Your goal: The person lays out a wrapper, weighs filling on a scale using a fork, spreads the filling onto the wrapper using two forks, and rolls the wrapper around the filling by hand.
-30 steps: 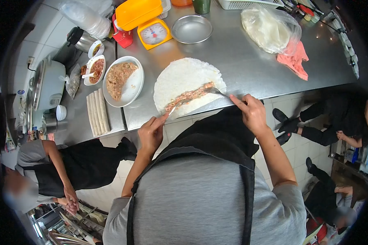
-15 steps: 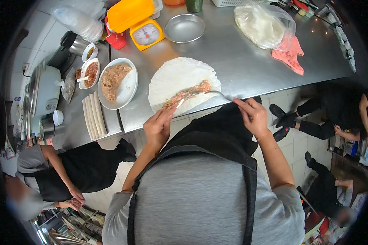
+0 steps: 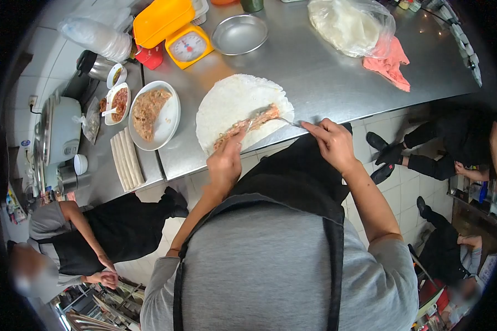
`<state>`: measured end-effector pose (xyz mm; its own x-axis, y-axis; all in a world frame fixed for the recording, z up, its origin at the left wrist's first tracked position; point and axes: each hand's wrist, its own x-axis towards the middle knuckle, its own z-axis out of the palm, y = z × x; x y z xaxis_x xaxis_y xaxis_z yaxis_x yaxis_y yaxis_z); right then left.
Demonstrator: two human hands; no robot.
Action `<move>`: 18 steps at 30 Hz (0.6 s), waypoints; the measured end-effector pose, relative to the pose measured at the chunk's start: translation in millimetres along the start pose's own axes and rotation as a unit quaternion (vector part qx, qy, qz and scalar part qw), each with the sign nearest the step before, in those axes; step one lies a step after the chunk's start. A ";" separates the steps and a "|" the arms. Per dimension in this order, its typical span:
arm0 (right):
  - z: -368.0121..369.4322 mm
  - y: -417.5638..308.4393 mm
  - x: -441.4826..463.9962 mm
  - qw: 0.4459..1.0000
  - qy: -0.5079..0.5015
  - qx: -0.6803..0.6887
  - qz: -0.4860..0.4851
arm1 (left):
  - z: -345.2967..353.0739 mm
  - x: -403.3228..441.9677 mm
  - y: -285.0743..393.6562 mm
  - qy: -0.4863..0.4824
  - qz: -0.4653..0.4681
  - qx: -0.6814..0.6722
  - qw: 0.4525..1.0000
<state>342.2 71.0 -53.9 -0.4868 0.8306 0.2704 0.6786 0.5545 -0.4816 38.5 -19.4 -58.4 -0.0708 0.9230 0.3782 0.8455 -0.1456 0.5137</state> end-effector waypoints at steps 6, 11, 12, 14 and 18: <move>-6.0 8.8 2.6 0.997 -0.025 0.070 0.022 | -1.7 9.6 3.6 0.000 -0.031 -0.019 0.999; -10.8 12.2 5.6 0.997 -0.033 0.038 0.057 | -2.8 6.2 6.8 -0.113 -0.031 0.012 0.993; -11.9 12.6 4.7 0.996 -0.032 0.053 0.070 | -8.6 6.5 4.9 -0.078 -0.036 -0.019 0.996; -13.7 13.7 3.2 0.994 -0.029 0.067 0.085 | -17.4 7.4 3.7 -0.045 -0.038 -0.050 0.997; -16.0 15.7 -2.7 0.993 -0.036 0.058 0.095 | -11.5 3.1 5.4 -0.065 -0.036 -0.039 0.996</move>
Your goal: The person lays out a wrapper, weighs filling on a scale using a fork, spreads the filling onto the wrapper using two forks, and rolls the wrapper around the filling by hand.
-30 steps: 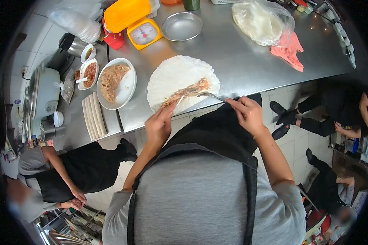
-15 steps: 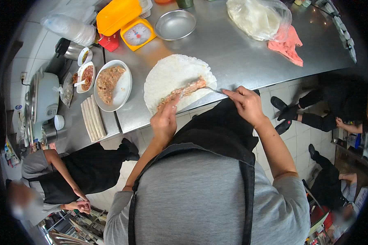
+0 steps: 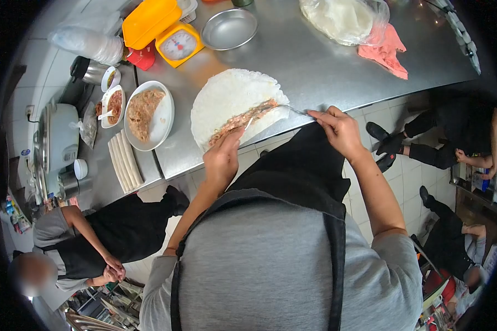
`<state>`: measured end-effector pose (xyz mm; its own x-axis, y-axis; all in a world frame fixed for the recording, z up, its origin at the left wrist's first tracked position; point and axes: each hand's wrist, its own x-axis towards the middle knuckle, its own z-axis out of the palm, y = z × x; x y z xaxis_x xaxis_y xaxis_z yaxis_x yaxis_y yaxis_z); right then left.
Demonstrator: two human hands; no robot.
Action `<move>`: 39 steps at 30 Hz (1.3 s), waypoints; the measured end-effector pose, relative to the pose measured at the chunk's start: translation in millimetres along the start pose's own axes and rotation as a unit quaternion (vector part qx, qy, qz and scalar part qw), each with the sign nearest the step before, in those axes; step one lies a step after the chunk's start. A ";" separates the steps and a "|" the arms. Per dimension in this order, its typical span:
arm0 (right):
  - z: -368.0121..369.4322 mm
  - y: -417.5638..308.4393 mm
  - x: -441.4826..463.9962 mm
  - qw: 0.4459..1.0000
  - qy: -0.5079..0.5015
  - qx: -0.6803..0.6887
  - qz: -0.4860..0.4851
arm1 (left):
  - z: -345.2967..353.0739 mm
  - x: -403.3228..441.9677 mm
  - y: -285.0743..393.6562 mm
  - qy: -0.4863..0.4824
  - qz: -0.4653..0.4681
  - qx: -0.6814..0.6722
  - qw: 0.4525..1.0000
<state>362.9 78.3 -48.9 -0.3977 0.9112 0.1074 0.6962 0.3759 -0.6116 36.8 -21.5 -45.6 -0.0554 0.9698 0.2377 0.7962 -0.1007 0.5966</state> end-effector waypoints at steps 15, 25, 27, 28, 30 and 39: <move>-4.9 0.7 -8.9 0.999 -0.016 0.034 0.010 | 5.2 10.6 -3.7 0.050 0.005 -0.021 0.999; 17.8 -21.8 -4.2 0.997 -0.037 0.066 -0.034 | -12.1 -6.1 -10.0 0.065 -0.015 0.036 0.997; 29.1 -34.3 0.1 0.998 -0.036 0.038 -0.028 | -3.5 -15.8 -9.5 0.059 0.013 0.054 0.997; 28.7 -33.3 0.6 0.998 -0.036 0.038 -0.028 | 0.6 -20.2 -7.7 0.052 0.042 0.070 0.995; 25.8 -29.2 1.1 0.999 -0.011 -0.010 -0.036 | 1.7 -22.9 -2.2 0.028 0.026 0.056 0.998; 9.8 -14.8 -1.5 1.000 -0.001 0.005 -0.005 | 19.9 -6.9 3.0 0.026 0.039 0.052 0.998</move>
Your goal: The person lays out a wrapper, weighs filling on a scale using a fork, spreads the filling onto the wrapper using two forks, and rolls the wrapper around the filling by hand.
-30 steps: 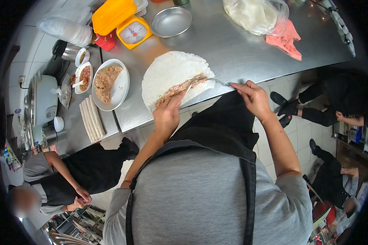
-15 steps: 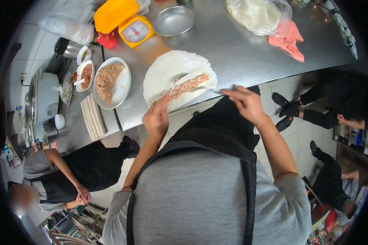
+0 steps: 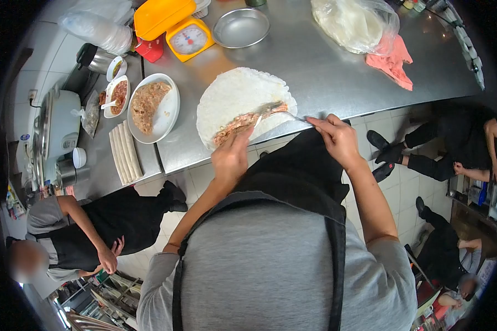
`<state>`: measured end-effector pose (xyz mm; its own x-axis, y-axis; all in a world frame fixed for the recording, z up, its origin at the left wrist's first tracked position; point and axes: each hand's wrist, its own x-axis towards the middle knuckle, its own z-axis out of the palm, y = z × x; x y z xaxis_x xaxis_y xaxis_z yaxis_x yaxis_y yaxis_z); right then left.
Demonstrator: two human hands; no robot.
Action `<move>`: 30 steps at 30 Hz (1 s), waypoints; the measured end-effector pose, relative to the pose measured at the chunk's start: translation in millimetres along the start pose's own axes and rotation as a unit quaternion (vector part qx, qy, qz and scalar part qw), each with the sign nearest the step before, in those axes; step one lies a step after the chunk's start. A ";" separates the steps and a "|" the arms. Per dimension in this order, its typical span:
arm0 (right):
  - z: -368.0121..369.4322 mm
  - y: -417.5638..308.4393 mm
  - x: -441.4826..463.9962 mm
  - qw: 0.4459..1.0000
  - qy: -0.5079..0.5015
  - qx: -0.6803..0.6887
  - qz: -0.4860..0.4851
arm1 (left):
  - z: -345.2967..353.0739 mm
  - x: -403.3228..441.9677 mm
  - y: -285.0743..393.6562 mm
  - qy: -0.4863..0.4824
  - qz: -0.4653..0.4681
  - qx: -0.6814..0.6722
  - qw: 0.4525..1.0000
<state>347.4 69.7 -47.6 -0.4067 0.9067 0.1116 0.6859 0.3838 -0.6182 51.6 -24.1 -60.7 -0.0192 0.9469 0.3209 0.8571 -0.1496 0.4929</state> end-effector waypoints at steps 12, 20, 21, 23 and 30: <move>28.5 -24.8 6.7 0.998 -0.029 0.007 -0.050 | -56.2 -30.7 -22.5 -0.011 -0.054 -0.027 0.998; 36.5 -36.9 7.5 0.996 -0.031 0.026 -0.078 | -52.2 -32.4 -30.3 -0.033 -0.089 0.019 0.995; 37.7 -36.1 7.1 0.997 -0.014 0.023 -0.070 | -56.5 -33.7 -32.9 -0.009 -0.078 -0.021 0.997; 38.8 -31.1 4.9 0.995 -0.035 0.051 -0.074 | -63.4 -35.9 -35.5 0.014 -0.072 -0.058 0.996; 47.4 -43.9 8.2 0.995 -0.038 0.011 -0.091 | -68.4 -46.1 -42.7 -0.007 -0.064 -0.002 0.998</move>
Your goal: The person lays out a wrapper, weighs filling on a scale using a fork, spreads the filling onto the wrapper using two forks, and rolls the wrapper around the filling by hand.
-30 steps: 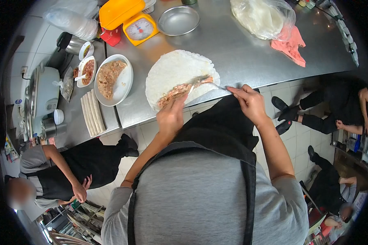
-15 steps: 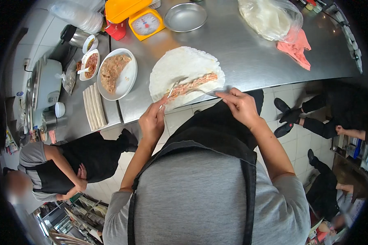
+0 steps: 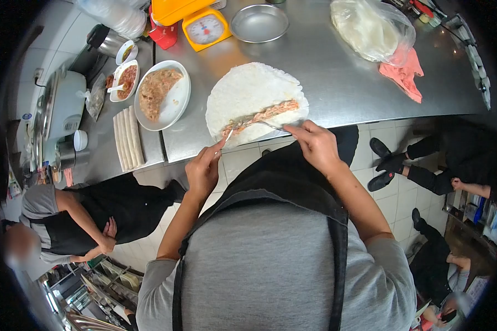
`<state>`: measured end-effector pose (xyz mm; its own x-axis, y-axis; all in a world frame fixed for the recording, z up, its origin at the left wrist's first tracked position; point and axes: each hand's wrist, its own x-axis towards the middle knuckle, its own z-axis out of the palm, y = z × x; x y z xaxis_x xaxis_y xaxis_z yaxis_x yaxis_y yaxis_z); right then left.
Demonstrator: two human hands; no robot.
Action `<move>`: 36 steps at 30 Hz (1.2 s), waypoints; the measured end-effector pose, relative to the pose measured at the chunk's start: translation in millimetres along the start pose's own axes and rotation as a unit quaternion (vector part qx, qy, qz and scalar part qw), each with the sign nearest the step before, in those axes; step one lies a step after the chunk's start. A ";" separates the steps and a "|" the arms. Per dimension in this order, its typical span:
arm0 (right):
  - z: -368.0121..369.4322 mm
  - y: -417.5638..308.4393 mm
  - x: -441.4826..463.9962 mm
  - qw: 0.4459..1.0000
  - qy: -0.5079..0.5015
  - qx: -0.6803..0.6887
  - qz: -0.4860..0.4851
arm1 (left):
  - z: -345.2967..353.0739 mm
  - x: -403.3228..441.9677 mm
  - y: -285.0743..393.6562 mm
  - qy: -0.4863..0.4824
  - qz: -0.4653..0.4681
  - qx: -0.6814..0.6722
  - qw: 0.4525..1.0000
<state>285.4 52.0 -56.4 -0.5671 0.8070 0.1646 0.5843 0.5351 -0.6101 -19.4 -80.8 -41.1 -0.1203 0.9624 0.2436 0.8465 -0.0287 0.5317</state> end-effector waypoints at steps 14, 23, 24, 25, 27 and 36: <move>25.5 -18.7 6.9 1.000 -0.004 0.015 -0.022 | -34.4 -8.0 16.9 -0.008 -0.037 0.064 0.997; 8.1 -10.5 2.6 0.998 -0.023 0.064 -0.009 | -51.1 -13.0 4.3 -0.006 -0.032 0.064 0.997; 6.1 -13.5 2.8 0.997 -0.024 0.069 -0.013 | -52.1 -9.3 10.4 -0.002 -0.032 0.063 0.998; 8.6 -16.8 3.0 0.997 -0.025 0.069 -0.012 | -49.0 -8.7 11.5 -0.002 -0.033 0.062 0.997; 12.2 -22.8 7.3 0.999 -0.013 0.031 -0.026 | -42.3 -7.3 10.8 -0.019 0.007 0.074 0.997; 23.5 -23.0 11.3 0.998 -0.021 0.038 -0.034 | -55.2 4.7 12.6 -0.005 -0.070 0.049 0.996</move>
<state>251.9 42.9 -58.8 -0.6291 0.7572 0.1757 0.4990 0.5666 -0.6557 -37.9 -91.5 11.5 -0.2365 0.9577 0.1637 0.8680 0.1325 0.4786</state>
